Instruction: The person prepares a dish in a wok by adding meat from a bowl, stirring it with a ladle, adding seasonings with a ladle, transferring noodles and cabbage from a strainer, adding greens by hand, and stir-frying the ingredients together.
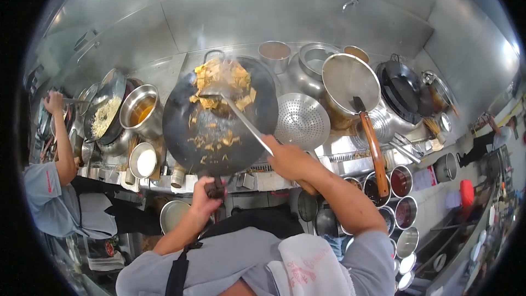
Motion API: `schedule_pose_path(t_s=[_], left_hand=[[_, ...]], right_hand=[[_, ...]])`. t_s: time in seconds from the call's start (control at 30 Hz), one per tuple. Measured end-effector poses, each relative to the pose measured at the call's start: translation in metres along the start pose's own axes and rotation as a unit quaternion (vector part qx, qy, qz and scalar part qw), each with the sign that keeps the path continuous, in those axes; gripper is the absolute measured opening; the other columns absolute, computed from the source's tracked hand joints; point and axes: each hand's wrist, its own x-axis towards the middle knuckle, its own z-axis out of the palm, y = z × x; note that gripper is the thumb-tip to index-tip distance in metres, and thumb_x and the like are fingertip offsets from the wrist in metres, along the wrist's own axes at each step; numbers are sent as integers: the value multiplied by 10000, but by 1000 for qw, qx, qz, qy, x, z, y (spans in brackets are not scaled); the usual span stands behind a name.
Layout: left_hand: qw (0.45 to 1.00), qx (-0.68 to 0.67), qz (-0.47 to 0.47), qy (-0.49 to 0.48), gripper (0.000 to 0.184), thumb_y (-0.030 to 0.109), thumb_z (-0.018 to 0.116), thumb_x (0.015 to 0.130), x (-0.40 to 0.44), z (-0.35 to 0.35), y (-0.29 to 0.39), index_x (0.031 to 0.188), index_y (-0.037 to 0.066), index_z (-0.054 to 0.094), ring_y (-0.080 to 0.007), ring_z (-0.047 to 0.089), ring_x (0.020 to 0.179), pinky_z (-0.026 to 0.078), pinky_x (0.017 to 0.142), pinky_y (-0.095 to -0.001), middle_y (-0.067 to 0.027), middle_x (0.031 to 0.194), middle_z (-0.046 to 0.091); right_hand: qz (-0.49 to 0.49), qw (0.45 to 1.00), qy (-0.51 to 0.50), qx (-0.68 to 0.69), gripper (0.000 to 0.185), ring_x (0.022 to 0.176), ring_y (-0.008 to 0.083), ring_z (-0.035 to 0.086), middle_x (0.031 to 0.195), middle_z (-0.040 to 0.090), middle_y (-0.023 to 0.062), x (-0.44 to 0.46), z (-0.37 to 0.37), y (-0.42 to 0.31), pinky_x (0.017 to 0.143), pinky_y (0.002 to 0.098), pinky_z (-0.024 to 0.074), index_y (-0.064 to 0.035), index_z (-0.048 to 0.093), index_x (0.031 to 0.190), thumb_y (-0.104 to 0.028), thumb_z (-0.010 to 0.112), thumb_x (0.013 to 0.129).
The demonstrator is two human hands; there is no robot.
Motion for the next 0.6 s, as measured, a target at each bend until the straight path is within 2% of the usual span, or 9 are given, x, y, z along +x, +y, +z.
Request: schedule_pose_path(t_s=[0.07,0.13,0.2,0.3,0.4,0.47,0.53,0.57,0.6], left_hand=[[1000,-18,11,-3,182,186,624,708,-7,28,17,866,110,579,-231,581,806,493,682,-400,-83,862,603],[994,-89,-19,57,138,190,625,731,-5,72,46,813,97,566,-236,579,765,497,664,-398,-85,796,596],[996,-86,-36,-9,118,167,637,732,45,68,56,805,105,568,-232,574,797,484,741,-385,-66,765,581],[997,-78,-2,-8,206,176,630,728,63,38,28,911,94,580,-252,594,814,494,730,-410,-95,854,601],[999,-28,18,-21,347,168,595,710,21,-2,-1,1051,122,555,-251,599,779,508,612,-423,-89,895,595],[999,7,-10,37,264,197,586,726,-13,26,6,980,125,568,-247,588,740,502,591,-412,-74,866,581],[998,-63,6,-31,232,184,639,713,10,36,29,915,114,546,-243,574,809,511,691,-412,-95,890,567],[994,-98,-21,52,218,209,660,719,15,69,50,864,106,533,-245,573,816,509,705,-412,-104,876,561],[996,-79,-29,-11,231,189,664,714,37,68,58,887,102,538,-251,570,851,497,770,-431,-95,874,564]], right_hand=[[-76,994,-28,70,528,896,317,611,1030,593,170,-29,-14,7,781,405,471,-138,333,1353,-177,554,875],[-41,991,-102,79,508,909,346,607,1054,590,200,-33,-39,-3,788,419,467,-128,335,1342,-182,528,875],[-9,983,-157,91,490,922,375,602,1079,586,231,-14,-41,-1,795,432,462,-118,337,1331,-186,502,876],[-22,997,-27,69,489,939,377,599,1014,607,239,15,-16,1,806,441,458,-111,335,1333,-176,501,877],[15,999,-14,-37,487,970,386,590,1024,603,249,6,1,-5,834,451,448,-97,335,1328,-172,499,876],[-14,999,2,-39,501,995,384,585,1084,580,257,-16,-15,-2,865,443,440,-93,328,1339,-183,502,878],[-90,988,-93,84,558,1067,299,560,1155,561,194,-25,-26,14,921,392,433,-100,293,1393,-171,542,899],[-94,986,-112,86,581,1055,303,578,1168,559,208,-18,-30,18,921,386,433,-105,290,1393,-191,552,882],[-97,983,-129,90,604,1043,306,596,1180,557,221,-7,-31,21,921,381,433,-109,287,1393,-210,562,866]])
